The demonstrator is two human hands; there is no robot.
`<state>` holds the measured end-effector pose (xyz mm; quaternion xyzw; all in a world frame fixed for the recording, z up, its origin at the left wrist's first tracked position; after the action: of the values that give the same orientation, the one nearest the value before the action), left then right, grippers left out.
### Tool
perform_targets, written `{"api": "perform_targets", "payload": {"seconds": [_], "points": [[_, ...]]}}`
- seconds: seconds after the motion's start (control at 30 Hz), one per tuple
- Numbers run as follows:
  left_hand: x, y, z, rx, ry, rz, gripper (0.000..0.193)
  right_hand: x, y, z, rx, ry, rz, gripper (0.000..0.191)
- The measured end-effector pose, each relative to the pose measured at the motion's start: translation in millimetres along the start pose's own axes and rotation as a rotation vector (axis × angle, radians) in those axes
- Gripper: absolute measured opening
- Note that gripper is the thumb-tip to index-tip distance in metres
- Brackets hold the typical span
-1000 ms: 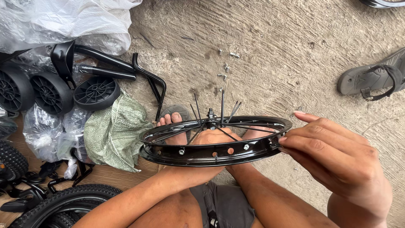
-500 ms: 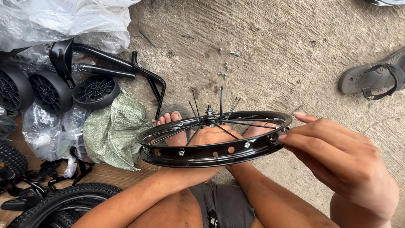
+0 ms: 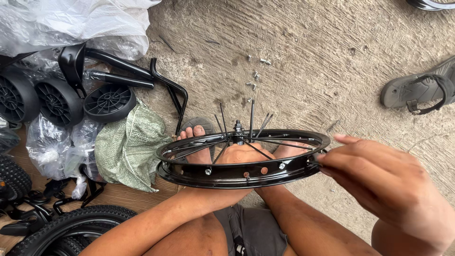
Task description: The person assembles a bicycle wheel by inserting spokes into the hub and rim, then securing them with nuts. The person rotates the wheel to access different spoke holes and tightens each nut by hand.
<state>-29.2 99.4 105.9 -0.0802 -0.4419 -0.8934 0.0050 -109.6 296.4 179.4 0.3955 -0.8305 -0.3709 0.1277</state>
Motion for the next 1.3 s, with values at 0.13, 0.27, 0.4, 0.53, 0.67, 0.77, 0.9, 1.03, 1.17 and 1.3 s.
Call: {"api": "perform_targets", "payload": {"seconds": [0.13, 0.27, 0.4, 0.53, 0.67, 0.77, 0.9, 1.03, 1.17, 1.3], "points": [[-1, -42, -3, -0.626, 0.198, -0.559, 0.027, -4, -3, 1, -0.116, -0.025, -0.038, 0.025], [-3, -38, -3, -0.648, 0.181, -0.498, 0.024, -7, -4, 4, 0.030, -0.086, -0.038, 0.031], [-2, -41, -2, -0.698, 0.210, -0.493, 0.023, -4, -3, -1, -0.082, -0.015, -0.068, 0.024], [0, -50, -2, -0.728, 0.243, -0.619, 0.025, -6, -2, 0, -0.006, -0.040, -0.056, 0.028], [1, -43, -1, -0.564, 0.227, -0.552, 0.030, -10, -10, 7, -0.090, -0.123, -0.167, 0.022], [4, -32, 0, -0.648, 0.195, -0.444, 0.035, -10, -2, 2, -0.009, -0.075, -0.044, 0.032], [-2, -48, -2, -0.605, 0.239, -0.657, 0.028, -9, -7, 3, -0.035, -0.057, -0.115, 0.026], [0, -51, -3, -0.814, 0.288, -0.660, 0.021, -9, -5, 6, -0.020, -0.074, -0.072, 0.024], [-6, -52, -3, -0.756, 0.307, -0.643, 0.018, -11, -5, 5, 0.068, -0.060, -0.054, 0.024], [-7, -41, 5, -0.672, 0.113, -0.493, 0.021, -12, -8, 8, -0.015, -0.100, -0.103, 0.020]]}}
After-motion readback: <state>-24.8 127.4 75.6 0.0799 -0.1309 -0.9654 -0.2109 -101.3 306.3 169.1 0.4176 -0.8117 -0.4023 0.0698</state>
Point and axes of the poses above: each hand's wrist, its own x-axis towards the middle knuckle, its own y-axis out of the back of the hand, z = x × y, the point moved 8 cm from there along x, towards the middle knuckle, and after that the axes turned 12 degrees about y, right-handed, at the moved point
